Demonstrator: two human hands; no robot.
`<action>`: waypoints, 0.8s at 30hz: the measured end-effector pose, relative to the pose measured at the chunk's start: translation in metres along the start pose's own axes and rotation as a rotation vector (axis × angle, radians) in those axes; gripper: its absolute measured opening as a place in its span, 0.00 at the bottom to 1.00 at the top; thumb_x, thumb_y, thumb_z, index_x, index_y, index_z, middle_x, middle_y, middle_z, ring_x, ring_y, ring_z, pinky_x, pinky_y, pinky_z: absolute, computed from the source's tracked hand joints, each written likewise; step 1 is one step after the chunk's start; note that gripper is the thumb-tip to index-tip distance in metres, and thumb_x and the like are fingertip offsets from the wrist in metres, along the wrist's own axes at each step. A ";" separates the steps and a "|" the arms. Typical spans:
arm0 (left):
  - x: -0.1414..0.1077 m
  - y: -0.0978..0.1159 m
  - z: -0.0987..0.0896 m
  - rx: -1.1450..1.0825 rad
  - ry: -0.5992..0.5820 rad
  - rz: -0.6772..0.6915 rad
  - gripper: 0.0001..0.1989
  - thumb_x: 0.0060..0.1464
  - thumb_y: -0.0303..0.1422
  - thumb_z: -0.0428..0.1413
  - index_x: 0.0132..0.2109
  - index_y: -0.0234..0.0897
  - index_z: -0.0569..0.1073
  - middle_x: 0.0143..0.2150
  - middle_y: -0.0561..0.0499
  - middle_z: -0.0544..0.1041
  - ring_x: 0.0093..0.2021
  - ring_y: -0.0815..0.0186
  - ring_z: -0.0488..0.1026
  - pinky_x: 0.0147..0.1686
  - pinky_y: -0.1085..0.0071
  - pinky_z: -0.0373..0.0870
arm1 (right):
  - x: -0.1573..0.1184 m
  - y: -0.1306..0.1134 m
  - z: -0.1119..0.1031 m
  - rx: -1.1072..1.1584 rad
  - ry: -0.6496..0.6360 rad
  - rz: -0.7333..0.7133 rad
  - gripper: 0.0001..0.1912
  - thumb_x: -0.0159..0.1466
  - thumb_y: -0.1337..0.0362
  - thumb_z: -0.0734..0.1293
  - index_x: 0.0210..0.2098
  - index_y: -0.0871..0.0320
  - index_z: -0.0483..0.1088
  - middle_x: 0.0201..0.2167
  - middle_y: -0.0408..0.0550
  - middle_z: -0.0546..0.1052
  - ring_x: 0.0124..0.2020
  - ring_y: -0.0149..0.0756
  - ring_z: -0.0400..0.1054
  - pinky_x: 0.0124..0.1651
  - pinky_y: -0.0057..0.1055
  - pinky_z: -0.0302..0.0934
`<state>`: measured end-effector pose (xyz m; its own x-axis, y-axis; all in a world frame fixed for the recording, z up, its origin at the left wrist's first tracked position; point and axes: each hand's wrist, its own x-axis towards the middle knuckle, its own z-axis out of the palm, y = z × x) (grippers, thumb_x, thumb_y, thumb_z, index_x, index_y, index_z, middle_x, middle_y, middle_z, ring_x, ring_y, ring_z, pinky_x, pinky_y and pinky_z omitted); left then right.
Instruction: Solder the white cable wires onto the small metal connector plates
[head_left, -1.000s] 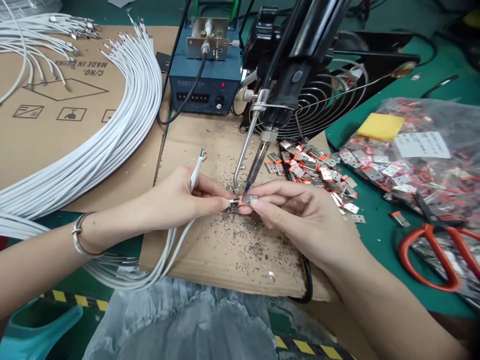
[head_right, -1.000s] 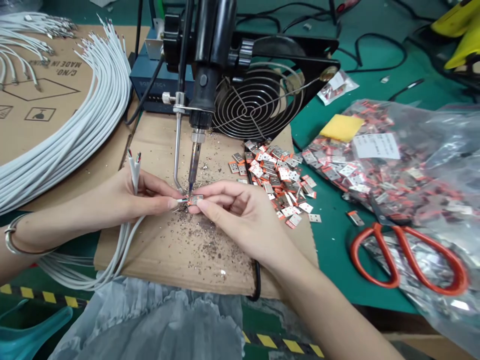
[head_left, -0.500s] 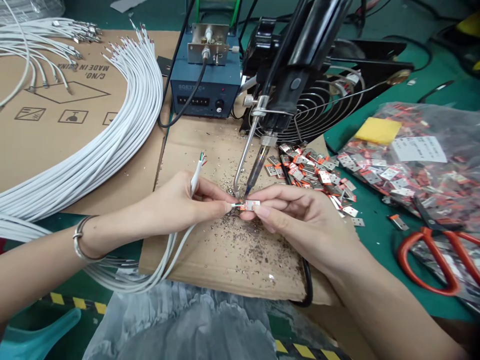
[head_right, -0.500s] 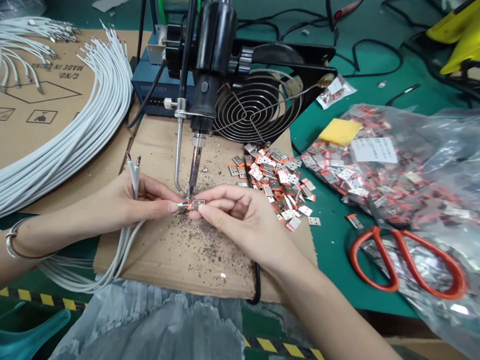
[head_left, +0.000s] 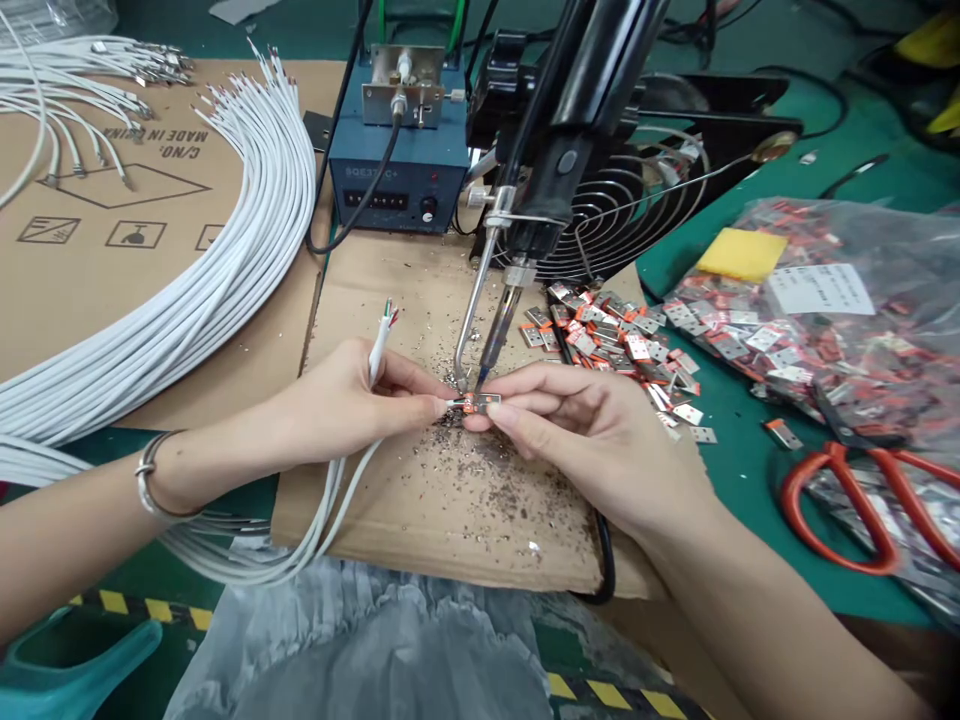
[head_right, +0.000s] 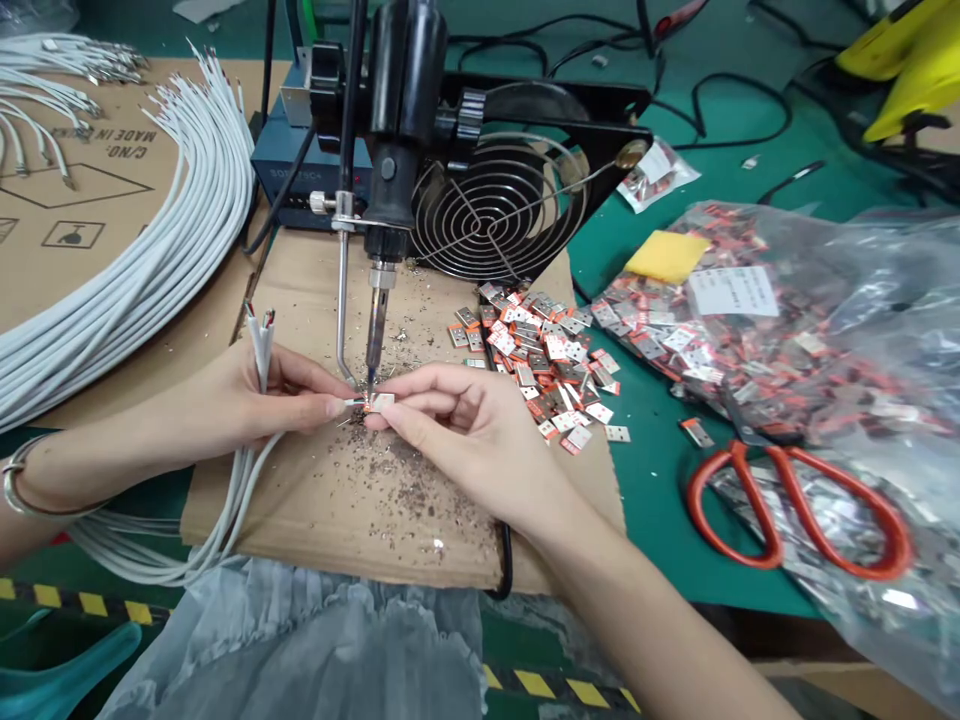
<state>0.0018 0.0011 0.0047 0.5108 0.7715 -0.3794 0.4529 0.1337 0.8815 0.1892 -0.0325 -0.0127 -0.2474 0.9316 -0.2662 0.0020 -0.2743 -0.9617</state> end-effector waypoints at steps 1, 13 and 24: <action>0.000 0.000 0.000 0.003 0.001 -0.004 0.09 0.48 0.31 0.56 0.34 0.32 0.79 0.27 0.52 0.78 0.25 0.72 0.68 0.24 0.78 0.61 | 0.000 0.000 0.000 -0.002 0.002 0.002 0.02 0.54 0.66 0.70 0.29 0.55 0.73 0.23 0.43 0.79 0.25 0.29 0.73 0.21 0.21 0.62; -0.001 0.000 0.001 -0.044 -0.012 -0.002 0.08 0.47 0.29 0.56 0.33 0.29 0.78 0.25 0.52 0.77 0.23 0.73 0.66 0.24 0.78 0.62 | -0.001 -0.001 -0.001 -0.019 -0.024 0.019 0.04 0.53 0.65 0.70 0.29 0.56 0.72 0.24 0.44 0.79 0.28 0.30 0.74 0.26 0.22 0.65; -0.001 -0.002 0.002 -0.030 -0.016 -0.003 0.10 0.47 0.31 0.55 0.34 0.31 0.78 0.31 0.48 0.79 0.30 0.68 0.72 0.29 0.75 0.66 | -0.002 0.002 -0.004 -0.059 -0.026 -0.031 0.04 0.54 0.64 0.70 0.30 0.57 0.73 0.28 0.46 0.80 0.28 0.31 0.74 0.27 0.24 0.67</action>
<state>0.0013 -0.0014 0.0029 0.5212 0.7611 -0.3860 0.4322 0.1546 0.8884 0.1932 -0.0340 -0.0141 -0.2734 0.9326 -0.2356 0.0505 -0.2307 -0.9717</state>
